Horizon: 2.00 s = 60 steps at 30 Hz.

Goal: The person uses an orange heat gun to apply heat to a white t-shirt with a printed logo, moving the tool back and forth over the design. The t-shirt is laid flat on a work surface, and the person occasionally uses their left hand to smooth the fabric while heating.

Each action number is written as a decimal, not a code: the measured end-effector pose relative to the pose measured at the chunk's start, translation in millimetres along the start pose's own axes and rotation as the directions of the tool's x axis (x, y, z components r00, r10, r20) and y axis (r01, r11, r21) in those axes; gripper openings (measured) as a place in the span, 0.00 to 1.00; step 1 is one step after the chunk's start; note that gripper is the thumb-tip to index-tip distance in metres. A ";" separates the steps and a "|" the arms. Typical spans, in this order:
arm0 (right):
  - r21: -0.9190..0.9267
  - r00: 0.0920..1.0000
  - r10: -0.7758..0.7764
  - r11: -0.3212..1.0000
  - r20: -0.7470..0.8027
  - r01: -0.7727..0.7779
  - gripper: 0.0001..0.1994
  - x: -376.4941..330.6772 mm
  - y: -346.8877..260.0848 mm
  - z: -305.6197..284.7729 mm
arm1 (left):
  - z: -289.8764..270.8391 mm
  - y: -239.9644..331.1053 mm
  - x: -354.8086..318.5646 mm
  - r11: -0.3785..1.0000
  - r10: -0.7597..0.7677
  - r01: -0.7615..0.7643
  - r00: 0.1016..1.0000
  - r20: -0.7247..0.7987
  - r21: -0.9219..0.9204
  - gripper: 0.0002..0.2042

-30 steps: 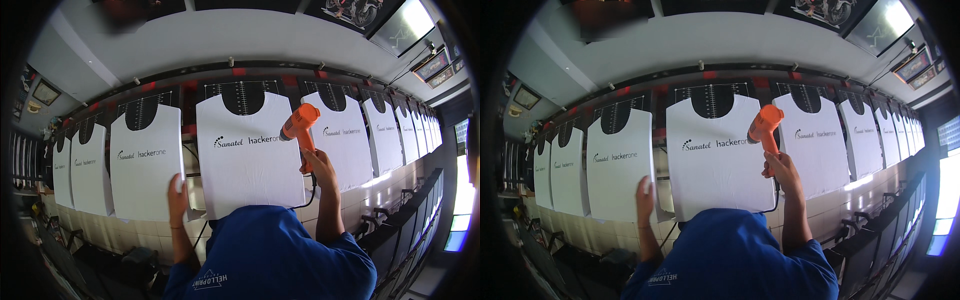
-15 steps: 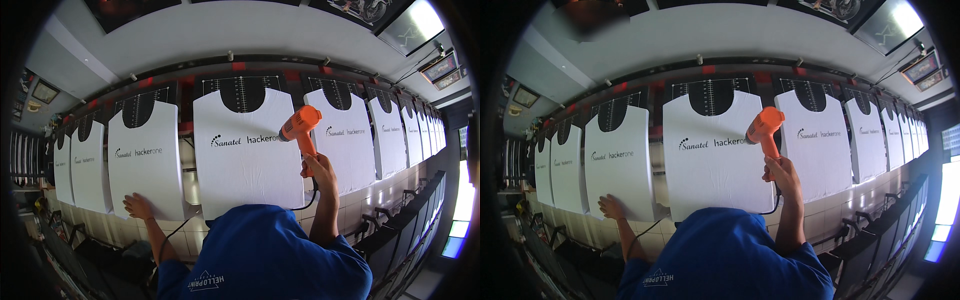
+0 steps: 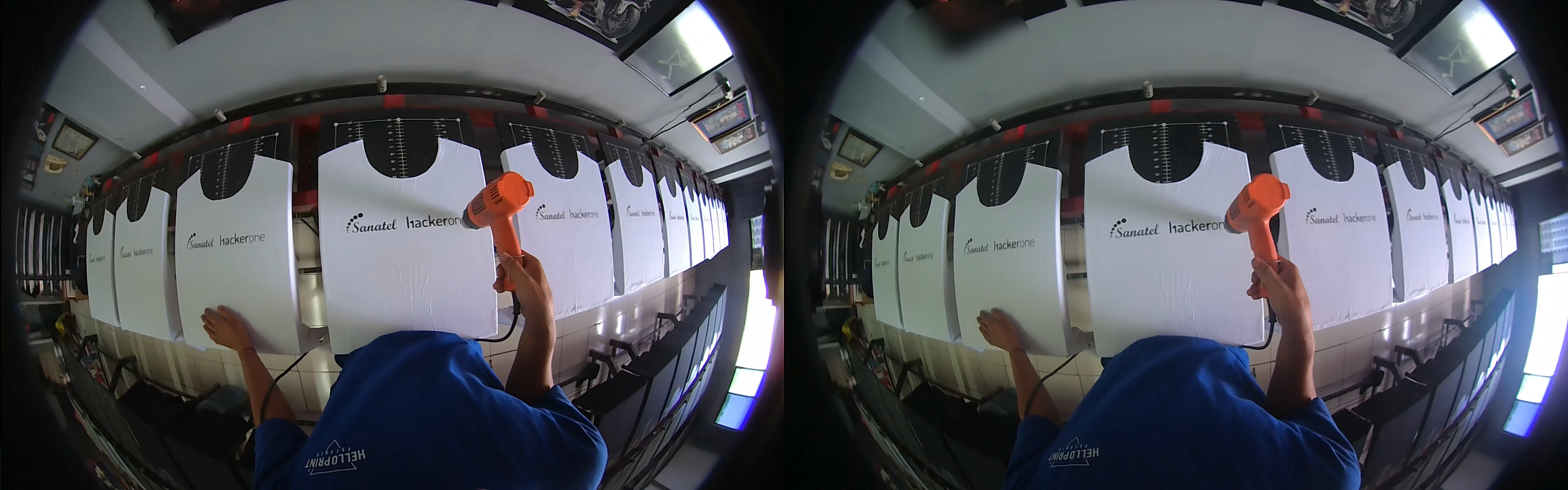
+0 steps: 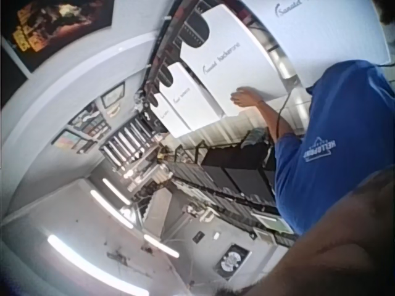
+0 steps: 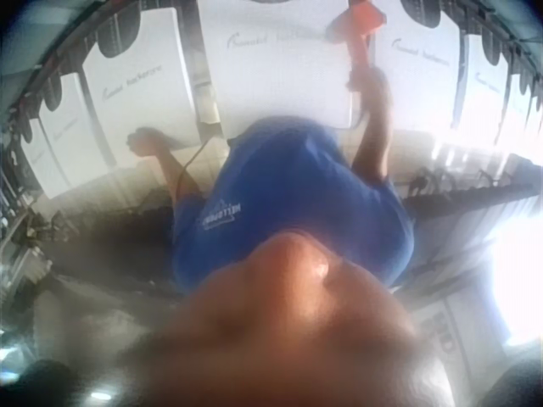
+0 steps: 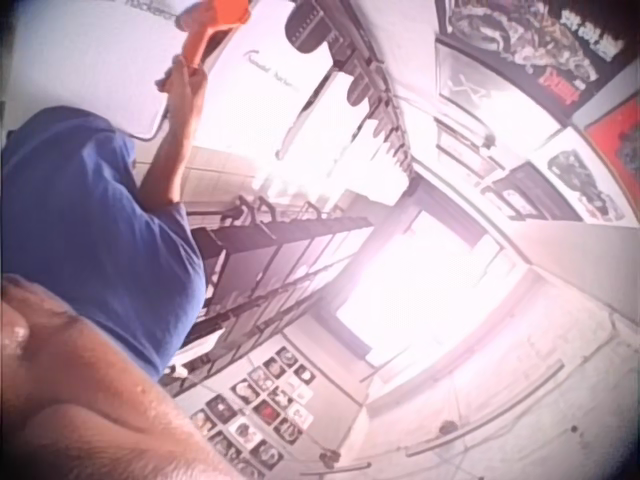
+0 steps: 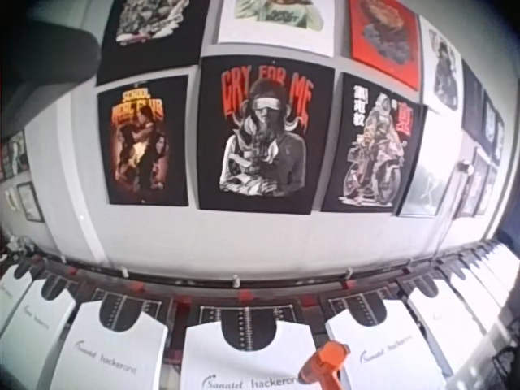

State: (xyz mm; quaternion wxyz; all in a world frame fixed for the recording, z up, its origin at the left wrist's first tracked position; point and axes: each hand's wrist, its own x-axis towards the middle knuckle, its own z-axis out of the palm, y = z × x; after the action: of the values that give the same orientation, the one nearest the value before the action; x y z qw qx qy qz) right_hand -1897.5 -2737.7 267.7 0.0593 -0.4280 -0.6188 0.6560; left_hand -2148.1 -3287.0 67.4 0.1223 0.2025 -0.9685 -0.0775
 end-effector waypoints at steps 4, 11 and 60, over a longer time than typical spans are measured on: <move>0.017 0.999 0.035 0.999 0.013 -0.035 0.18 1.8 1.5 -5.3 | 5.6 -9.3 1.1 1.000 0.019 -0.019 0.999 -0.044 0.000 0.28; 0.027 0.999 0.025 0.999 0.027 -0.025 0.17 2.9 3.2 -2.8 | 3.8 -6.0 1.5 1.000 0.009 -0.008 0.999 -0.040 0.015 0.27; -0.023 0.989 0.032 0.999 0.145 -0.029 0.15 7.3 -0.8 26.4 | -4.3 6.8 -4.0 1.000 -0.023 0.023 0.999 -0.023 -0.001 0.27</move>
State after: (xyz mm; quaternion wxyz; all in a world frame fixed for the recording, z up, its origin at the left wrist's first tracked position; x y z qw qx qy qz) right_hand -1919.3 -2753.1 261.3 -0.0004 -0.3892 -0.6218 0.6796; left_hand -2146.0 -3279.6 72.0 0.1328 0.2145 -0.9646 -0.0769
